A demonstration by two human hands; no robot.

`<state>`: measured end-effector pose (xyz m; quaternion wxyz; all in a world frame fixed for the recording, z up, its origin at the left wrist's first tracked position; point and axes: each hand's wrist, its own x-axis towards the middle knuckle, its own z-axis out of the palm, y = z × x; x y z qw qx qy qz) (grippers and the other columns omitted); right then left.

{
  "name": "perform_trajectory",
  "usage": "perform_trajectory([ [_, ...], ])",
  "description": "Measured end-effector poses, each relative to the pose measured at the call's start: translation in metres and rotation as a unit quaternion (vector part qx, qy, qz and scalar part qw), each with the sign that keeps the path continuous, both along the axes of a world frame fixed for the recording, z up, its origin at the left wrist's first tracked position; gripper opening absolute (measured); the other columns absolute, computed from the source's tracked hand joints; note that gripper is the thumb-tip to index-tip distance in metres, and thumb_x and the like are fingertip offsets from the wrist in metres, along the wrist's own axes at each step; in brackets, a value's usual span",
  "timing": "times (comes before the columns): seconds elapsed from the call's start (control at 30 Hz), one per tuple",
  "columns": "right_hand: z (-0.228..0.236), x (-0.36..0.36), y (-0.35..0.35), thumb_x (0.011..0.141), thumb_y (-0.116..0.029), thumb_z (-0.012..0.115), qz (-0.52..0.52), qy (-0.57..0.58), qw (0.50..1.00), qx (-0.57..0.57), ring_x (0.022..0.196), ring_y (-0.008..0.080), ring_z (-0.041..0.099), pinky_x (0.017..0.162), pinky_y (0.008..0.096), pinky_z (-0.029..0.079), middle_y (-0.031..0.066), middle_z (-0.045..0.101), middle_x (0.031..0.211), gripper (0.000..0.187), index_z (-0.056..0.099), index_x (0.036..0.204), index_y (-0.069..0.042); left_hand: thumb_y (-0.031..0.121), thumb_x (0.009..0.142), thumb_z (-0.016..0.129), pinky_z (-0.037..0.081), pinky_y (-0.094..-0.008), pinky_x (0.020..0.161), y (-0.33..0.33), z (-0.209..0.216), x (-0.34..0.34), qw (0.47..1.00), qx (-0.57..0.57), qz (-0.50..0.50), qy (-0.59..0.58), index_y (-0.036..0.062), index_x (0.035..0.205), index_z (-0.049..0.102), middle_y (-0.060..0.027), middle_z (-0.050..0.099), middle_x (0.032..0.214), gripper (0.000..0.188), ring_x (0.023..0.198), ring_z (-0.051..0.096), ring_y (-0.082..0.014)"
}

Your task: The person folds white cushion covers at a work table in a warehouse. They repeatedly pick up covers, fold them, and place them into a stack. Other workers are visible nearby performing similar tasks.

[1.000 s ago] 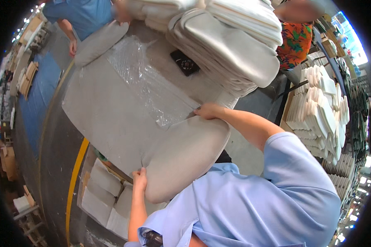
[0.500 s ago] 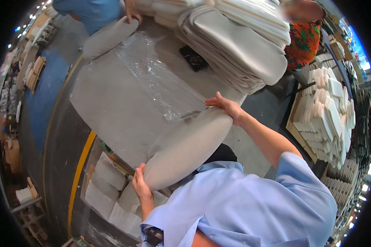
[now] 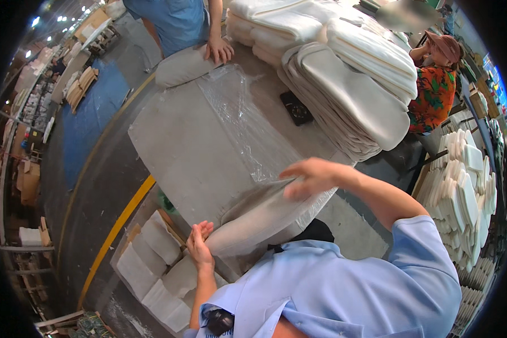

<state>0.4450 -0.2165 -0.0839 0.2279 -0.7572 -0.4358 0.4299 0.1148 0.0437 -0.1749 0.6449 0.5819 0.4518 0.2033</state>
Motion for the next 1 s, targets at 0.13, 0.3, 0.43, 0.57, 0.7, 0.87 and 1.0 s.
perform_trajectory([
  [0.13,0.023,-0.086,0.044,0.08,-0.047,0.084,0.296,-0.175,0.939,0.021,0.124,0.0329,0.066,0.104,0.0493,0.052,0.0167,0.064,0.136,0.088,0.051,0.155,-0.015,0.046,0.113,0.045,0.053,-0.038,0.101,-0.004,0.006,0.002,1.0,0.005,0.005,-0.006,-0.0079,0.125,0.066,-0.0209,0.074,0.115,0.059,0.109,0.07,-0.0269],
  [0.3,-0.004,-0.095,0.046,0.084,-0.036,0.082,0.229,-0.212,0.946,0.083,0.106,0.0355,0.073,0.089,0.0485,0.058,0.0153,0.072,0.114,0.064,0.059,0.137,-0.009,0.048,0.113,0.043,0.046,-0.04,0.108,-0.003,0.015,0.008,0.992,0.054,0.089,-0.076,0.0001,0.142,0.057,-0.0191,0.065,0.136,0.057,0.123,0.063,-0.0274],
  [0.43,0.016,-0.067,0.026,0.086,-0.034,0.08,0.089,-0.174,0.967,0.164,0.099,0.0372,0.073,0.083,0.0494,0.057,0.0159,0.075,0.106,0.057,0.061,0.133,-0.008,0.048,0.112,0.049,0.041,-0.0411,0.112,-0.007,0.033,0.02,0.975,0.147,0.155,-0.057,0.0076,0.152,0.048,-0.016,0.057,0.145,0.057,0.131,0.057,-0.0268],
  [0.57,0.057,-0.05,0.014,0.087,-0.037,0.081,-0.091,-0.095,0.966,0.223,0.098,0.0375,0.073,0.083,0.0467,0.056,0.0183,0.076,0.103,0.063,0.06,0.138,-0.008,0.042,0.111,0.056,0.041,-0.0385,0.11,-0.009,0.017,0.046,0.991,0.096,0.069,-0.056,0.0113,0.16,0.038,-0.0121,0.058,0.141,0.061,0.127,0.054,-0.021],
  [0.7,0.051,-0.067,0.005,0.085,-0.033,0.088,-0.315,0.092,0.874,0.358,0.107,0.0232,0.069,0.096,0.0378,0.054,0.017,0.073,0.115,0.07,0.056,0.14,-0.003,0.043,0.11,0.058,0.044,-0.0346,0.105,-0.033,0.025,0.111,0.985,-0.05,-0.079,-0.143,0.0046,0.156,0.043,-0.0082,0.058,0.135,0.062,0.125,0.055,-0.0184],
  [0.87,0.024,-0.095,-0.015,0.082,-0.021,0.091,-0.407,0.224,0.811,0.355,0.129,0.0231,0.057,0.106,0.0404,0.05,0.0125,0.059,0.139,0.087,0.041,0.151,-0.002,0.044,0.111,0.057,0.048,-0.0316,0.096,-0.025,0.049,0.189,0.978,0.054,-0.18,-0.084,-0.0014,0.128,0.065,-0.0053,0.067,0.115,0.049,0.109,0.06,-0.0158],
  [1.0,0.015,-0.12,-0.04,0.085,-0.029,0.089,-0.44,0.387,0.763,0.273,0.121,0.0254,0.062,0.099,0.0399,0.054,0.016,0.062,0.137,0.084,0.044,0.149,0.001,0.046,0.11,0.056,0.051,-0.0299,0.089,-0.02,0.019,0.204,0.92,0.108,-0.377,0.007,-0.0003,0.12,0.072,-0.0022,0.073,0.104,0.05,0.096,0.062,-0.0117],
])
